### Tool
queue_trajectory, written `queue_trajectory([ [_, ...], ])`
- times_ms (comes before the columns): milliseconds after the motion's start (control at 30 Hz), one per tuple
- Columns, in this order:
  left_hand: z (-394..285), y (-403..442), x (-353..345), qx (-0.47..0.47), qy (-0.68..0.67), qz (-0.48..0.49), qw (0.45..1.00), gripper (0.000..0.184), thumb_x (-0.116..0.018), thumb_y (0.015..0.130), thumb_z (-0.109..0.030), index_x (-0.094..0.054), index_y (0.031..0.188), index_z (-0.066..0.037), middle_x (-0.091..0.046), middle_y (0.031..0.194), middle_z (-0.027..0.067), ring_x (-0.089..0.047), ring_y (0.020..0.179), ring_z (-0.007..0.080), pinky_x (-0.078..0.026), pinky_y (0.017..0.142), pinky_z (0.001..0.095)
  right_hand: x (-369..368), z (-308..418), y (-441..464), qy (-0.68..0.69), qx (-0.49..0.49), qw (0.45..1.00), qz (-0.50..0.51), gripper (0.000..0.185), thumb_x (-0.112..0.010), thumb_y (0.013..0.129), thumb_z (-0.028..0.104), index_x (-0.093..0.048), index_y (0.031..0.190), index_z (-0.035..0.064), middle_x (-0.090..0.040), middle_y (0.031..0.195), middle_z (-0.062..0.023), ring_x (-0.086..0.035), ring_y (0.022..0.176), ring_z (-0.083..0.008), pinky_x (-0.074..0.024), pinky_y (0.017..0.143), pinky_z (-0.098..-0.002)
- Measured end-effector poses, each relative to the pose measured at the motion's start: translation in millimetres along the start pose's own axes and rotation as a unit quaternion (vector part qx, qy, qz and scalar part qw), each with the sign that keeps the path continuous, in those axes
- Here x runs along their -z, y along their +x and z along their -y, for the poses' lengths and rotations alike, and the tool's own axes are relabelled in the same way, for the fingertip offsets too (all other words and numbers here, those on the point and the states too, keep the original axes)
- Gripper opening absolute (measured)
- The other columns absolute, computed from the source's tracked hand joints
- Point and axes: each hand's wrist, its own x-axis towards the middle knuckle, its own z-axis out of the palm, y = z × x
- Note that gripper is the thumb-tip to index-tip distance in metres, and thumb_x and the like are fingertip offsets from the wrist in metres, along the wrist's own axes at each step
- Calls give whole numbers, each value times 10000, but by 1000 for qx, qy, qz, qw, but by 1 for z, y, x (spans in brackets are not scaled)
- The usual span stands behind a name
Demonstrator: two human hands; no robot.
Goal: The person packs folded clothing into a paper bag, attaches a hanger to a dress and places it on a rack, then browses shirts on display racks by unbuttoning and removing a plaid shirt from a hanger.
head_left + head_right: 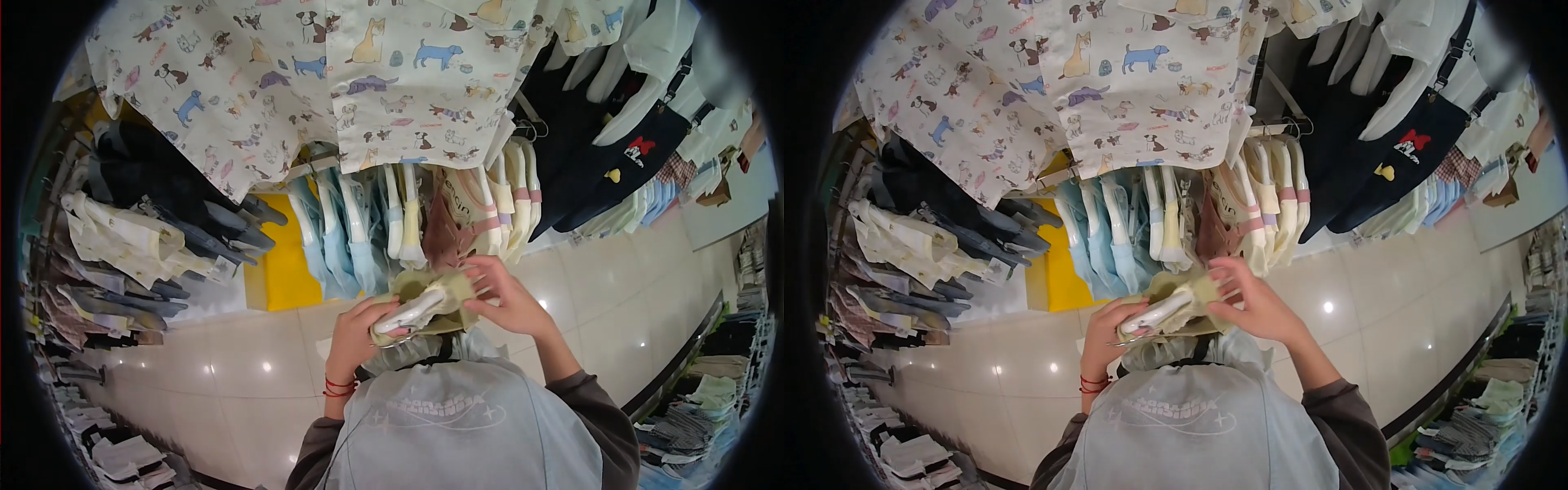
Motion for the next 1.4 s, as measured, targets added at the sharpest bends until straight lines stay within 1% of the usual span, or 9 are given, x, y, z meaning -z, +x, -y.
queue_trajectory([
  [167, -2, -2, 9, 6, -45, -4, 999, 402, -768, 639, -235, -617, 939, -13, -642, 996, 121, -571, 699, 204, -458, 656, 278, 12, 19, -6, -305, 197, 927, -93, 587, -704, 704, 108, -398, 1201, 46, -455, 1173, -138, -491, 1046, -290, -414, 882, -359],
  [267, -4, 4, 11, -17, -33, 14, 999, 430, -784, 619, -257, -618, 931, -11, -641, 998, 134, -592, 734, 206, -473, 667, 283, 9, 26, -1, -361, 153, 919, -51, 598, -699, 715, 172, -390, 1209, 40, -450, 1198, -162, -414, 1143, -317, -348, 952, -378],
  [367, 3, 3, 13, -33, -37, -21, 999, 436, -778, 556, -154, -607, 940, -36, -643, 1007, 91, -620, 738, 237, -493, 635, 280, 29, -6, 5, -271, 120, 944, -144, 575, -683, 755, 228, -384, 1204, 27, -480, 1146, -153, -484, 1057, -271, -401, 888, -355],
  [500, 2, 1, 20, -22, -24, -23, 999, 439, -775, 561, -150, -604, 950, -36, -643, 1000, 93, -621, 752, 249, -500, 661, 286, 49, -56, 4, -1, -62, 998, -30, 458, -609, 838, 206, -382, 1199, 43, -486, 1048, -42, -484, 898, -126, -426, 786, -264],
  [867, -2, 7, 15, 6, -19, 24, 1000, 397, -777, 600, -183, -616, 936, -44, -645, 916, 89, -621, 723, 240, -495, 632, 290, 30, -75, 27, -53, 52, 995, -72, 175, -593, 842, 166, -571, 954, 34, -543, 924, -15, -506, 838, -107, -393, 743, -235],
  [1067, -10, 8, 18, 36, 48, 42, 997, 380, -767, 626, -218, -620, 937, -55, -639, 915, 76, -622, 710, 235, -491, 610, 290, 37, -47, 22, 338, -2, 933, -122, 144, -573, 840, 107, -557, 974, 58, -529, 802, 40, -492, 726, -78, -390, 667, -201],
  [1167, -10, 9, 11, 11, 9, 31, 999, 368, -758, 641, -223, -621, 940, -57, -636, 929, 76, -626, 710, 231, -492, 608, 286, 24, -23, 14, 335, -35, 942, 3, 208, -570, 838, 88, -524, 1038, 49, -524, 789, 34, -495, 726, -74, -410, 650, -225],
  [1300, -20, 18, -1, -16, -31, 59, 998, 357, -750, 654, -211, -620, 948, -55, -633, 937, 79, -626, 730, 235, -493, 624, 286, 1, 8, 19, -134, 31, 990, 24, 331, -590, 814, 83, -475, 1122, 43, -534, 787, -40, -510, 714, -130, -430, 658, -259],
  [1400, -18, 16, -5, -16, -59, 40, 997, 363, -755, 649, -190, -617, 953, -47, -631, 916, 83, -626, 747, 237, -490, 634, 291, 6, 7, 16, -93, 59, 994, -12, 385, -596, 789, 17, -476, 1154, 53, -517, 803, -37, -503, 773, -124, -429, 723, -259],
])
